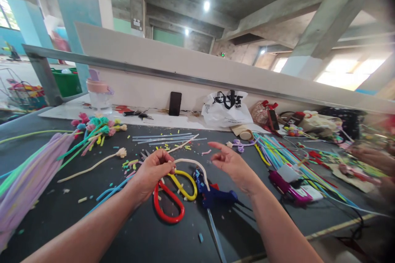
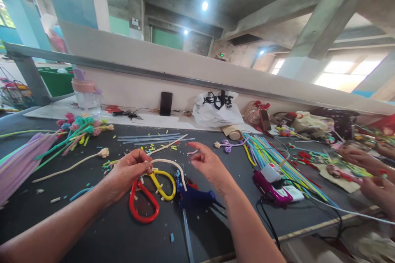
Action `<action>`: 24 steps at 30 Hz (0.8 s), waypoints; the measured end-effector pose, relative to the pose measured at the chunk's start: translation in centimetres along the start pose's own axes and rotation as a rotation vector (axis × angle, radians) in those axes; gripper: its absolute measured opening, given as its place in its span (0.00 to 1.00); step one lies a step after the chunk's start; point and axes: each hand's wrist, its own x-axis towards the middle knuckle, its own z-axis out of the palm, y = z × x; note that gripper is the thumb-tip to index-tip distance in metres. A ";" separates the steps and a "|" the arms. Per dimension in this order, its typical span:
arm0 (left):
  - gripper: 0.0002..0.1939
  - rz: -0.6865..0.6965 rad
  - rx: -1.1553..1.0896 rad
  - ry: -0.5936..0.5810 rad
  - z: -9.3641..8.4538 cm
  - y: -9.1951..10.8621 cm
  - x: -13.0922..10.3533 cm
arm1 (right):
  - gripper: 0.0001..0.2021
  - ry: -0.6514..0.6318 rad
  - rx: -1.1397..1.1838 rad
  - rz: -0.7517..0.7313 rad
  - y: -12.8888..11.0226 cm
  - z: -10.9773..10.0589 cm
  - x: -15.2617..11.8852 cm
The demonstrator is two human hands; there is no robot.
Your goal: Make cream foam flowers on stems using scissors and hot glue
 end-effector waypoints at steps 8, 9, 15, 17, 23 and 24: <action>0.04 0.000 -0.014 -0.026 -0.2 -0.2 0.1 | 0.12 0.299 -0.411 -0.104 1.5 -0.9 0.5; 0.04 0.002 -0.015 -0.037 -0.2 -0.1 0.0 | 0.12 0.296 -0.411 -0.104 1.3 -0.6 0.3; 0.06 -0.036 -0.068 -0.219 0.0 0.7 -0.8 | 0.18 0.023 -0.465 -0.333 -1.4 4.0 -2.4; 0.08 -0.093 -0.095 -0.293 0.2 0.8 -1.0 | 0.16 -0.059 -0.524 -0.373 -1.8 5.5 -3.1; 0.08 -0.172 -0.196 -0.425 0.4 0.2 -1.2 | 0.07 -0.135 -0.615 -0.203 -1.5 6.6 -3.4; 0.08 -0.187 -0.213 -0.451 0.4 0.1 -1.2 | 0.06 -0.149 -0.615 -0.187 -1.4 6.5 -3.4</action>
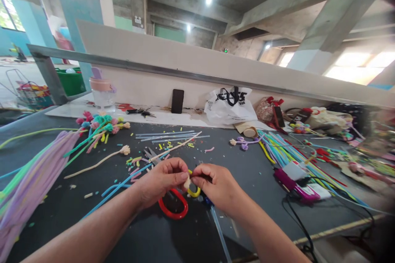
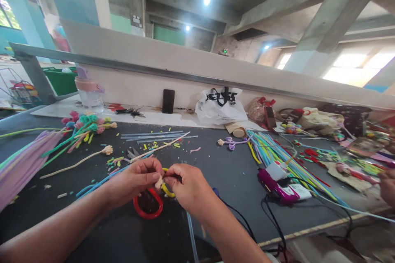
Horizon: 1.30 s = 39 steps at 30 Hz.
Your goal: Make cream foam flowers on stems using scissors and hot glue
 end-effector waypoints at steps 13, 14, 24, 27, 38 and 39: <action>0.07 -0.022 0.099 0.057 0.5 -0.3 0.0 | 0.06 0.044 -0.088 -0.060 -0.3 0.3 -0.5; 0.06 -0.025 0.154 0.083 0.6 -0.3 0.1 | 0.05 0.008 -0.109 -0.055 -0.3 0.2 -0.5; 0.09 0.072 0.717 0.229 1.0 -0.9 0.6 | 0.10 -0.148 -0.228 -0.012 -0.2 0.5 -0.6; 0.08 0.071 0.743 0.240 0.8 -0.9 0.5 | 0.09 -0.137 -0.201 -0.008 -0.1 0.9 -0.6; 0.06 0.037 0.395 0.190 1.3 1.1 0.1 | 0.09 -0.029 0.051 0.094 0.2 -0.2 -0.1; 0.07 0.072 0.361 0.186 1.3 1.1 0.1 | 0.09 -0.026 0.129 0.121 0.1 -0.2 0.0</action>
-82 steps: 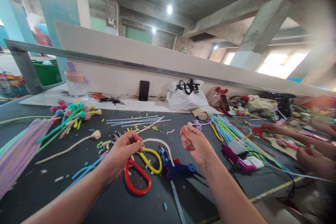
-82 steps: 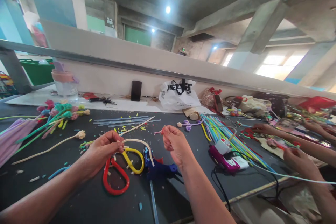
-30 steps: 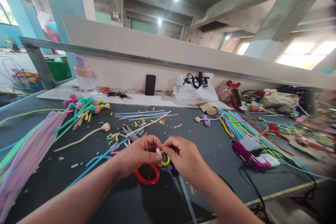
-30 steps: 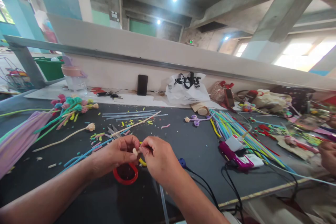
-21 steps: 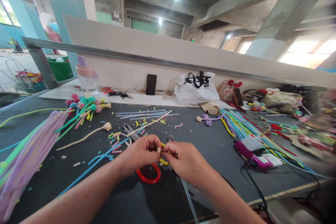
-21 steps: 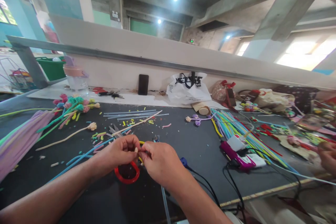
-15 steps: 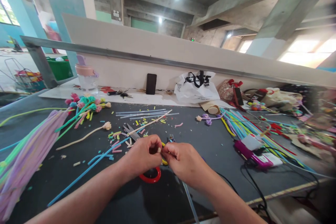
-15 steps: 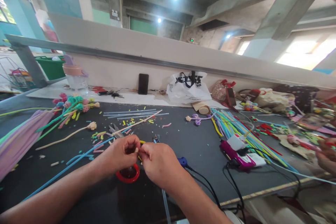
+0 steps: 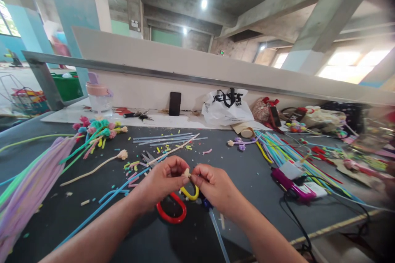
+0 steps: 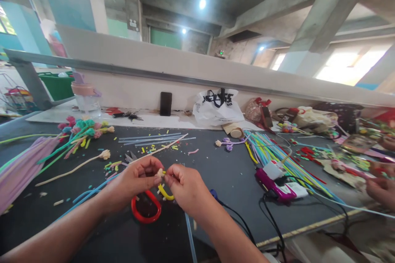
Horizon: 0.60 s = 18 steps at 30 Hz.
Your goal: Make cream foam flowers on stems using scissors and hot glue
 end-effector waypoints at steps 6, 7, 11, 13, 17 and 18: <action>0.07 0.052 -0.011 -0.002 0.0 0.3 -0.3 | 0.14 -0.169 0.586 0.198 -0.5 0.1 -0.1; 0.07 0.069 0.001 0.001 0.0 0.3 -0.3 | 0.15 -0.197 0.632 0.221 -0.5 0.1 -0.1; 0.07 0.098 -0.036 0.012 0.1 0.3 -0.5 | 0.15 -0.210 0.743 0.243 -0.3 -0.5 -0.2; 0.10 0.081 -0.083 0.012 0.0 0.0 -0.4 | 0.13 -0.176 0.802 0.219 -0.3 -0.9 -0.3; 0.11 0.111 -0.095 0.028 -0.4 -0.6 -0.2 | 0.11 -0.174 0.922 0.177 -1.2 -1.4 -0.6; 0.10 0.125 -0.093 0.031 -0.5 -0.7 -0.1 | 0.11 -0.169 0.934 0.164 -1.6 -1.6 -0.7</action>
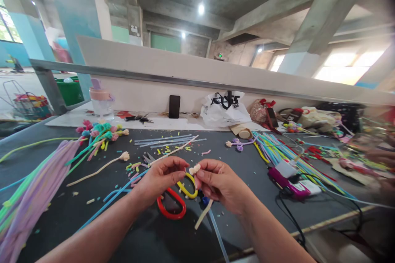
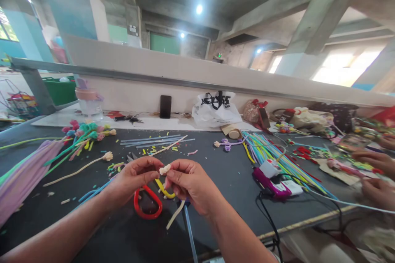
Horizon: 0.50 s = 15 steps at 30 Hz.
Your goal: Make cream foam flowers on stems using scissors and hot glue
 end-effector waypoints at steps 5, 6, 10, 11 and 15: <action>0.09 0.060 -0.013 0.048 0.1 1.3 0.6 | 0.11 0.070 -0.031 -0.030 -0.7 0.8 -1.3; 0.09 0.073 -0.007 0.042 0.3 1.9 0.8 | 0.11 0.086 -0.030 -0.024 -0.7 0.9 -1.7; 0.08 0.142 0.096 -0.042 1.4 5.1 1.1 | 0.13 0.167 0.002 -0.050 0.2 1.1 -3.4; 0.08 0.141 0.138 -0.071 1.7 5.8 0.9 | 0.13 0.187 0.010 -0.064 0.5 1.2 -3.7; 0.08 0.104 0.296 -0.087 3.1 7.5 -1.5 | 0.13 0.244 0.041 -0.106 1.7 2.0 -4.9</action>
